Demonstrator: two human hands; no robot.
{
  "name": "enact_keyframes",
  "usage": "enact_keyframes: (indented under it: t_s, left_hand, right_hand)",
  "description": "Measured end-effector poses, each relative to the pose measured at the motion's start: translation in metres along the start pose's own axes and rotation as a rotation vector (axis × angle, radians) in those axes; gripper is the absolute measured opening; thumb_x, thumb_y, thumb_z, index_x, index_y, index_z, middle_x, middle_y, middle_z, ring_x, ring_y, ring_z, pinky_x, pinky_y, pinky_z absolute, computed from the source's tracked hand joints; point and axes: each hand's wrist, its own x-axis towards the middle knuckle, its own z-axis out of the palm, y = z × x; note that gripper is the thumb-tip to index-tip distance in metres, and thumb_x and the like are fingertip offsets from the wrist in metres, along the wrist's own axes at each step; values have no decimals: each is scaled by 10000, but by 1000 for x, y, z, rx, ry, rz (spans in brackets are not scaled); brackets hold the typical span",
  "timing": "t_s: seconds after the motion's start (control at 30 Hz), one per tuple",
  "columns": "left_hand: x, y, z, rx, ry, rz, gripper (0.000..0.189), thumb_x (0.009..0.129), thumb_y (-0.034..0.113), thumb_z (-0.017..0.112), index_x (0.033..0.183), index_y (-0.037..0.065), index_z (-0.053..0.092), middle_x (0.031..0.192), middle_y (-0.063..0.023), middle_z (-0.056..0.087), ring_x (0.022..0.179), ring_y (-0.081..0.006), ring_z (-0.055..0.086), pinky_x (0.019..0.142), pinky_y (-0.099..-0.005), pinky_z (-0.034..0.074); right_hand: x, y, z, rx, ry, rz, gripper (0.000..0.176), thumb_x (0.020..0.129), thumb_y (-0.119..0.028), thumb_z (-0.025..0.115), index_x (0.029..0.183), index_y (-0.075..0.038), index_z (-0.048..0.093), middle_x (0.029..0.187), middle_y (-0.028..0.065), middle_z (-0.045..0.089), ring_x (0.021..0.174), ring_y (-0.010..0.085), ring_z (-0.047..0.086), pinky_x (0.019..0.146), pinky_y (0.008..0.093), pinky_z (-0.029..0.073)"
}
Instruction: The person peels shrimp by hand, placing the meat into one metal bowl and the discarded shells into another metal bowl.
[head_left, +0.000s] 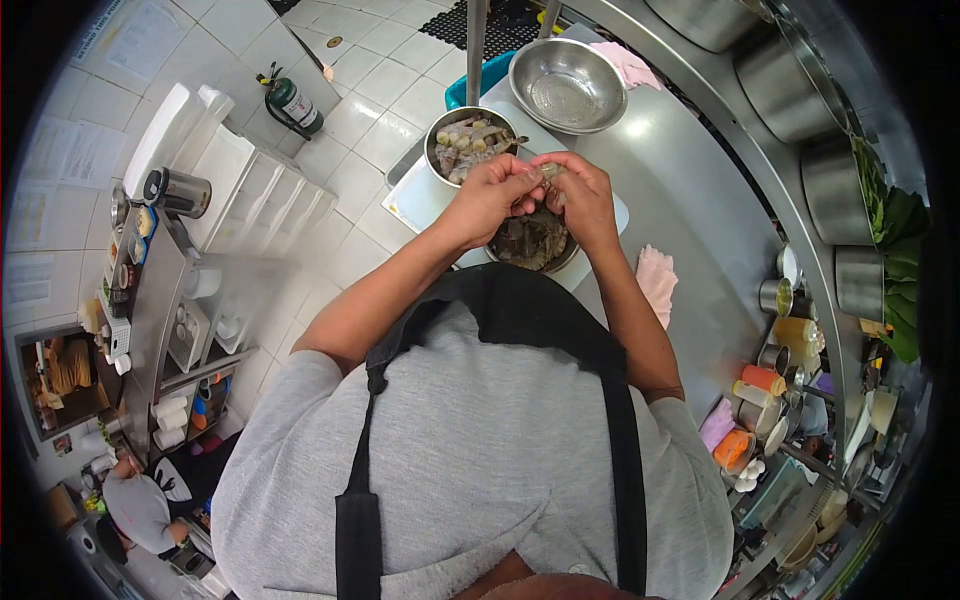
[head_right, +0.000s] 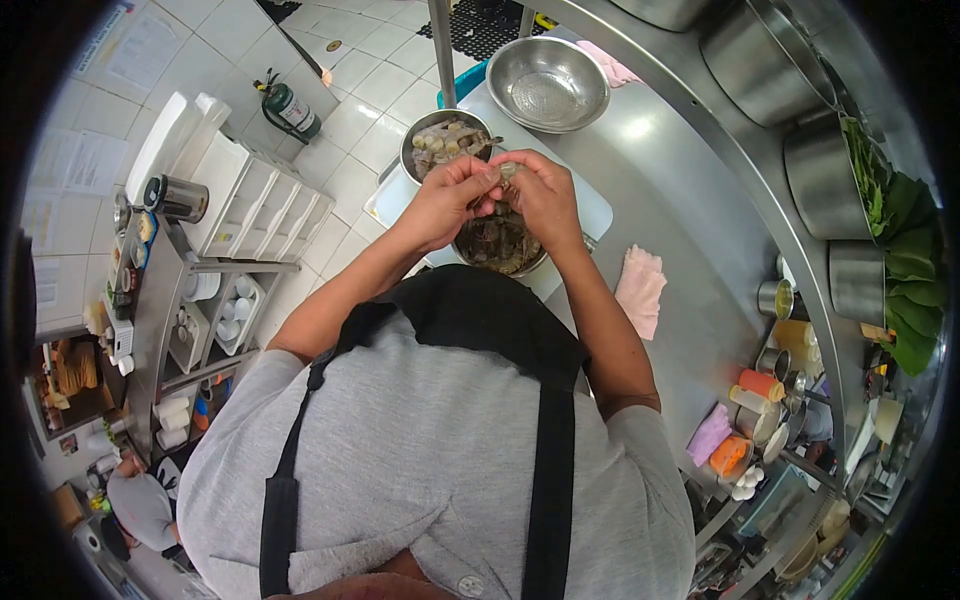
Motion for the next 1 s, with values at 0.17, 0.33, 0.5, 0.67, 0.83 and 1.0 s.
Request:
enact_keyframes:
  t_s: [0.17, 0.33, 0.5, 0.67, 0.83, 1.0]
  left_hand:
    - [-1, 10, 1, 95, -30, -3, 153, 1050, 208, 636, 1081, 58, 643, 927, -19, 681, 757, -86, 610, 746, -233, 524]
    - [0, 15, -9, 70, -10, -7, 136, 1036, 186, 652, 1064, 53, 652, 922, -29, 688, 758, -85, 609, 731, -228, 517]
    - [3, 14, -9, 172, -78, -31, 138, 1022, 182, 670, 1022, 44, 662, 898, -36, 688, 756, -84, 607, 710, -219, 497]
    - [0, 15, -4, 159, -119, -58, 127, 1007, 168, 694, 1015, 45, 664, 908, -44, 698, 779, -84, 630, 718, -228, 516]
    - [-3, 21, 1, 339, -138, 59, 111, 986, 137, 722, 1006, 33, 688, 937, -40, 720, 835, -101, 675, 739, -241, 530]
    - [-7, 35, 4, 927, -266, 614, 107, 952, 85, 739, 1016, 3, 718, 926, -52, 727, 867, -138, 695, 778, -282, 535]
  right_hand:
    - [6, 11, -9, -7, 15, -90, 338, 962, -191, 482, 1074, 8, 731, 941, 67, 722, 777, 106, 631, 667, 261, 507]
    - [-1, -1, -4, -76, -6, -105, 246, 885, -104, 565, 1047, 1, 717, 938, 64, 719, 835, 121, 646, 774, 279, 519]
    - [0, 5, -3, -305, 8, -308, 203, 797, -14, 629, 992, -12, 683, 884, 45, 697, 857, 114, 637, 825, 272, 507]
    - [-2, 9, -12, -106, -59, -86, 47, 901, -61, 654, 911, -17, 641, 853, 33, 681, 740, 65, 600, 642, 255, 486]
    - [4, 11, -14, 114, -70, 67, 100, 958, -100, 658, 888, -55, 603, 828, 24, 639, 652, 62, 563, 525, 260, 447]
    - [3, 19, -31, 604, -296, 431, 71, 972, -121, 622, 950, -83, 567, 826, 46, 611, 626, 129, 565, 521, 297, 440]
